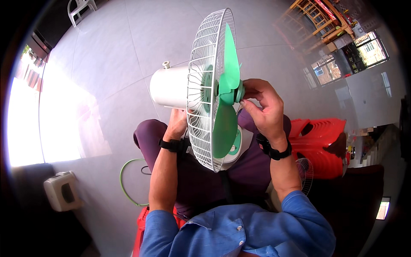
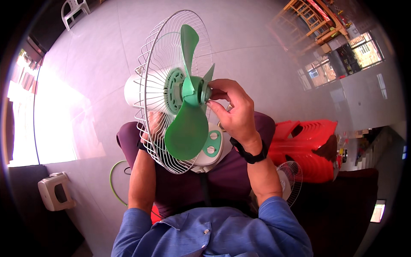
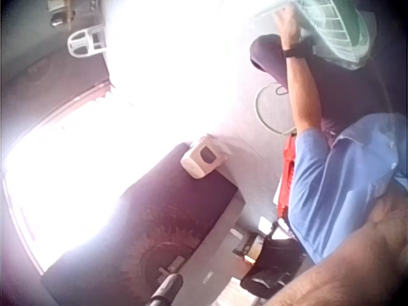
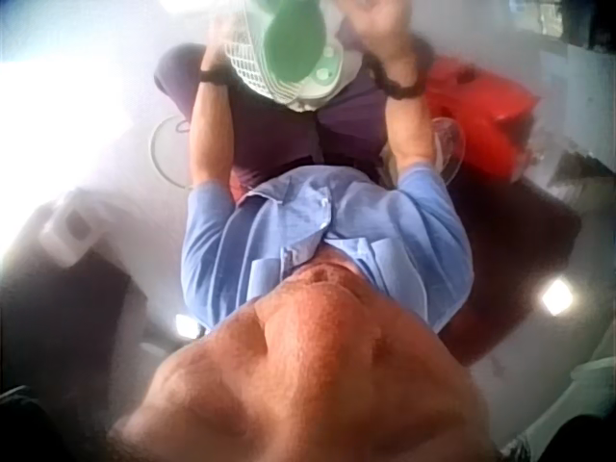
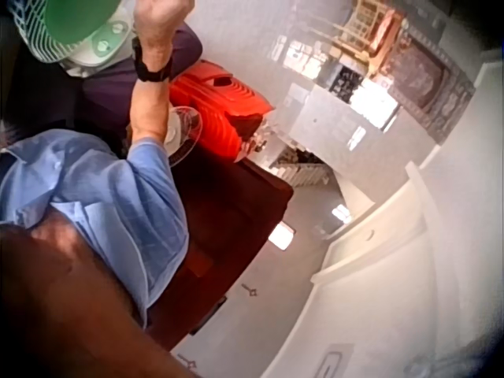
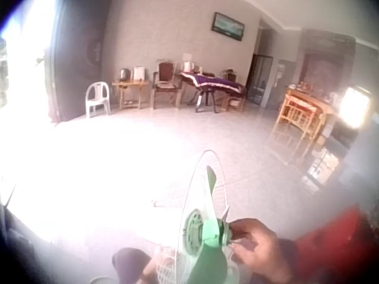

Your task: The person assembles a desk fan by hand, attaching the rear guard, the green fan blade, and the front guard. They use a screwdriver to tighten the screw on the guard ring that holds the two sections together.

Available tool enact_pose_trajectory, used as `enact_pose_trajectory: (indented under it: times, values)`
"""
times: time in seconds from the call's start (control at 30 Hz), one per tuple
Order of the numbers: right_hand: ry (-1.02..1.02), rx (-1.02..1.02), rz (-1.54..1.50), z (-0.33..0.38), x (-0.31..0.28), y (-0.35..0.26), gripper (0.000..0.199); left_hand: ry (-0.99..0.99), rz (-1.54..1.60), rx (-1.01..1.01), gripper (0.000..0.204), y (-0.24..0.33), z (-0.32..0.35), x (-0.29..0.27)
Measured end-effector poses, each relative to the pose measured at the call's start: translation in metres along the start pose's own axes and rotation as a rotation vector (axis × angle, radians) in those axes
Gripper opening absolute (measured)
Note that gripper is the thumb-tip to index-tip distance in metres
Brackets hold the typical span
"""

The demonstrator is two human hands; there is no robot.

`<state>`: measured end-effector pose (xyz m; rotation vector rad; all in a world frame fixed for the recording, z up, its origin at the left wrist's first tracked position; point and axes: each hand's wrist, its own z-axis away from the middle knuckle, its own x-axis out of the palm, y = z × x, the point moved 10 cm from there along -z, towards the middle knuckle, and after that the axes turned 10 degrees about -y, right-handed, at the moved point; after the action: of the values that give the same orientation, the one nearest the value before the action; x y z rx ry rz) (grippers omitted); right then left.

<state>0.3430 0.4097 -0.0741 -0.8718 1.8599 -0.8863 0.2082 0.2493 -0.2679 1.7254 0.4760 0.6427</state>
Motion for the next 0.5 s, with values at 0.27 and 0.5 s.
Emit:
enact_pose_trajectory:
  times: [0.27, 0.5]
  values:
    - [-0.02, -0.097, 0.138, -0.004, 0.0, -0.011, 0.039, 0.036, 0.042, -0.038, 0.054, 0.005, 0.001, -0.001]
    - [-0.016, -0.282, 0.433, -0.001, 0.007, -0.038, 0.04, -0.001, -0.045, -0.081, 0.064, -0.009, -0.004, -0.003]
